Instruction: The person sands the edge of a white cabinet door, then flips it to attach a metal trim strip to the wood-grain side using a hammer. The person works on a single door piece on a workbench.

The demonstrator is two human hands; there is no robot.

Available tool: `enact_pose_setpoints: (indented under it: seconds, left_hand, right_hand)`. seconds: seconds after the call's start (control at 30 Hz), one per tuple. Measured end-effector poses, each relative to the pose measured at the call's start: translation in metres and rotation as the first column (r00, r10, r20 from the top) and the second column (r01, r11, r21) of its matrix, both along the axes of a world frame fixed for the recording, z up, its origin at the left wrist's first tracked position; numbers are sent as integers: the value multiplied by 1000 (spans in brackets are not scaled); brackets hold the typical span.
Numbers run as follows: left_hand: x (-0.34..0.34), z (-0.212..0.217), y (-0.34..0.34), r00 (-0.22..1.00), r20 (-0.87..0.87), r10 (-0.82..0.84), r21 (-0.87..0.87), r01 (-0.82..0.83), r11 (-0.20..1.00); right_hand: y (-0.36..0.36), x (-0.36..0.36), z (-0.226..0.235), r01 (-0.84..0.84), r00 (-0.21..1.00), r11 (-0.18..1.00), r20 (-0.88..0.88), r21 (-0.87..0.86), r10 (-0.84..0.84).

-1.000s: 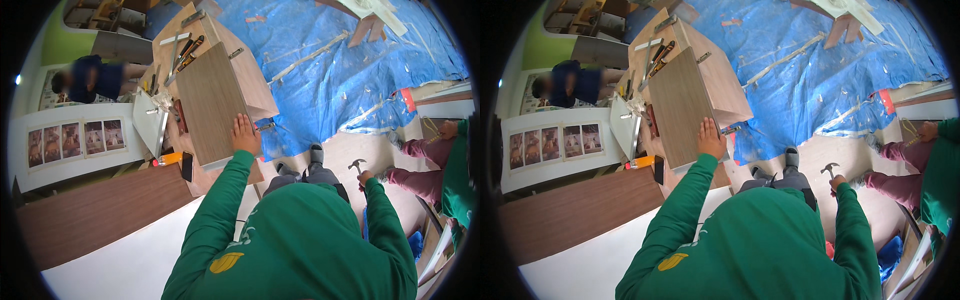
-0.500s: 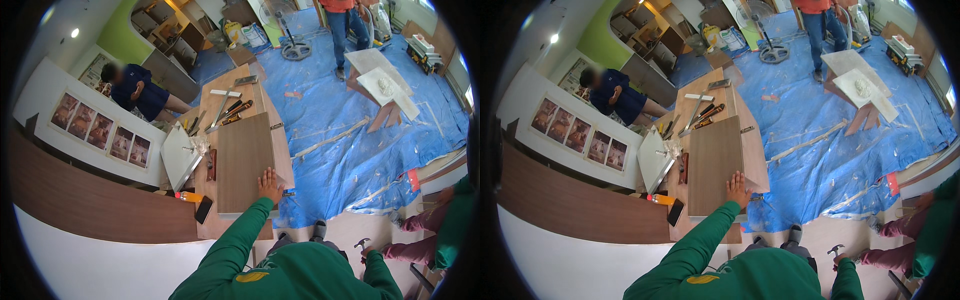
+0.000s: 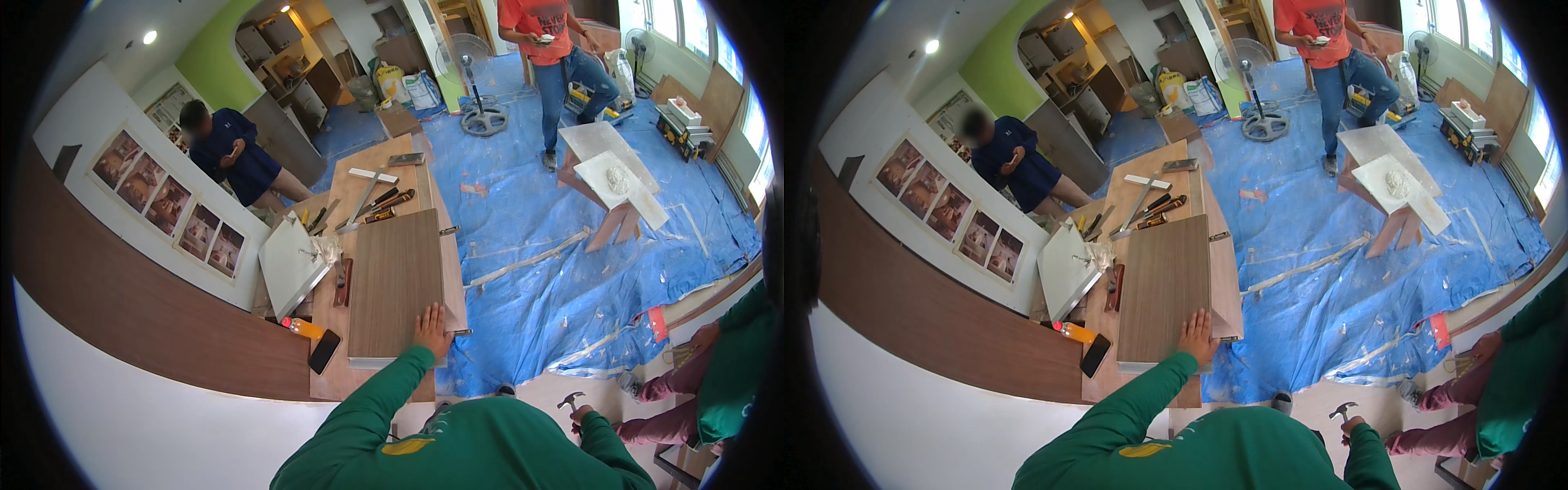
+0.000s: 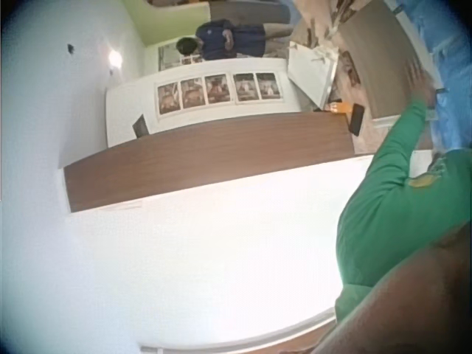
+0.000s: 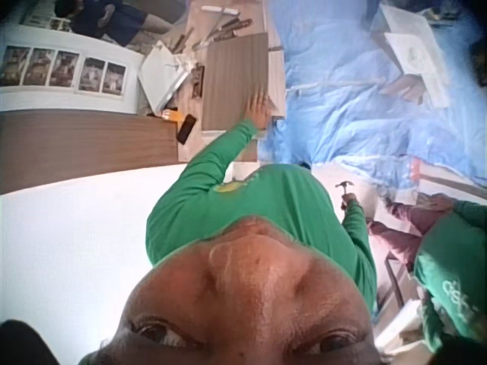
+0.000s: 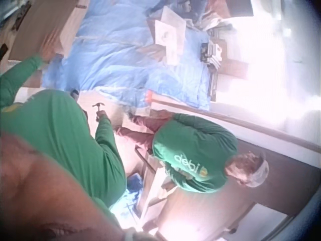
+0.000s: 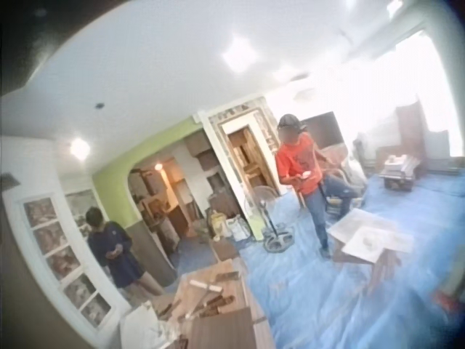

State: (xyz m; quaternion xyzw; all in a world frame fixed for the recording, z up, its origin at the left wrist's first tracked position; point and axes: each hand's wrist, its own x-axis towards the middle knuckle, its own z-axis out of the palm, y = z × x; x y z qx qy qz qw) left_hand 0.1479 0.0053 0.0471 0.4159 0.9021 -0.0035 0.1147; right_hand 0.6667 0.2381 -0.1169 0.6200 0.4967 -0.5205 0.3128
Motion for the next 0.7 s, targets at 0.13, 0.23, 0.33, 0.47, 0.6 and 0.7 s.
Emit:
enact_pose_setpoints:
  seconds: [0.13, 0.23, 0.33, 0.47, 0.6, 0.7]
  left_hand:
    - [35, -10, -39, 998, 7, -70, 79, 69, 994]
    - [53, -11, -64, 986, -24, -164, 123, 166, 978]
    - [69, -5, -85, 978, 18, -208, 105, 205, 973]
    - [64, -1, -77, 938, -104, -332, 89, 341, 936]
    - [42, -9, -55, 980, -31, -195, 201, 197, 960]
    - [49, -2, -30, 999, 18, 39, 172, -41, 984]
  right_hand:
    - [-5, 8, 3, -44, 997, 999, 66, 16, 42]
    - [-1, 13, 10, -135, 984, 991, 118, 6, 133]
    - [-3, -2, 55, -317, 935, 949, 168, 5, 311]
    - [8, 8, 36, -53, 989, 998, 142, 30, 48]
    - [17, 1, 14, -39, 995, 999, 96, 25, 36]
    - [18, -4, 15, 1, 999, 1000, 53, 11, -1]
